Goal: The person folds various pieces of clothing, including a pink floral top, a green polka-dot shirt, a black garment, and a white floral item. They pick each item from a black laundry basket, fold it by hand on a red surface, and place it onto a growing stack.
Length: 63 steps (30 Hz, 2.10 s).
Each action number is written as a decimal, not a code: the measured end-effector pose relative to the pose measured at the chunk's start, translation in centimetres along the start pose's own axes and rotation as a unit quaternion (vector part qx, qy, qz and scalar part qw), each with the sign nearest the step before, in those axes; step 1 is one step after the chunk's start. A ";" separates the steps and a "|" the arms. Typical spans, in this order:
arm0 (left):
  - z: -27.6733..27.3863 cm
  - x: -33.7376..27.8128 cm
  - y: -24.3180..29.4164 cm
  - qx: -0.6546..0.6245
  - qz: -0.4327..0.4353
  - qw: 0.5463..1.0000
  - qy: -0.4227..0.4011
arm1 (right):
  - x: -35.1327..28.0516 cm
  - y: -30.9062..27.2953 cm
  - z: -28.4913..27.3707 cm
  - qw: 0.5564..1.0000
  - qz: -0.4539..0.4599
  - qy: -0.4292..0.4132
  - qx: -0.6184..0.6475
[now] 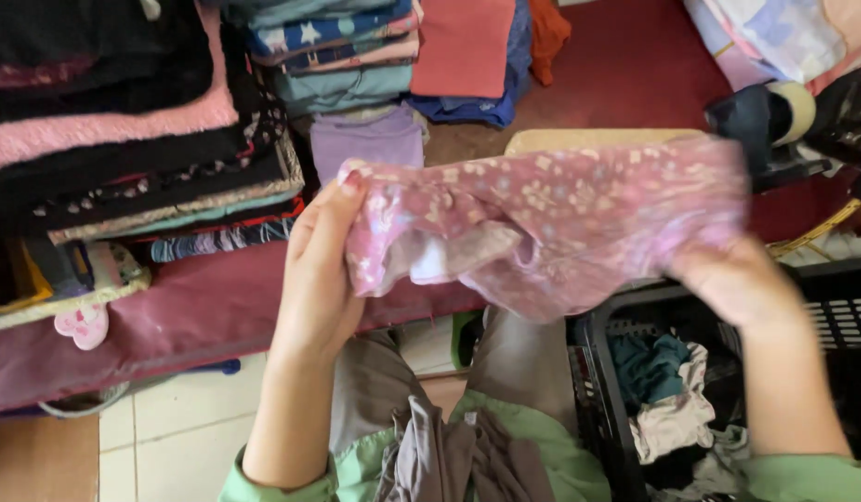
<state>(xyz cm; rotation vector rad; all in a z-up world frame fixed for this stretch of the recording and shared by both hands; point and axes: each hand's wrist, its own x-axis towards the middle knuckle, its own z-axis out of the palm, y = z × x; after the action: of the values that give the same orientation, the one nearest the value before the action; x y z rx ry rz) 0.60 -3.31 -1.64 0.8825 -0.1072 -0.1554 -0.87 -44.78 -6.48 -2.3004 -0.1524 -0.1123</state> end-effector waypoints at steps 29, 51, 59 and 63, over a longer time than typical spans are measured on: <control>-10.0 -3.9 -18.3 0.410 -0.017 0.906 0.101 | -9.9 23.6 2.1 0.967 0.046 0.216 0.130; -10.2 -5.4 -15.8 0.509 -0.238 0.827 -0.024 | -13.4 24.0 1.2 0.968 0.185 0.168 -0.036; -6.3 4.9 -21.1 0.652 0.259 0.707 -0.090 | 0.3 10.9 9.3 0.976 -0.119 0.077 -0.165; -6.8 7.7 -23.5 0.738 0.209 0.641 -0.033 | 7.1 8.9 10.1 0.952 -0.232 0.001 -0.202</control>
<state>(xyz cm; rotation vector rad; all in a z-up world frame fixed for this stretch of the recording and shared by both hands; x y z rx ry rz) 7.14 -14.21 -23.95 2.4829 -0.5567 0.4423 7.80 -42.72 -18.81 -2.6267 -0.7279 -0.4193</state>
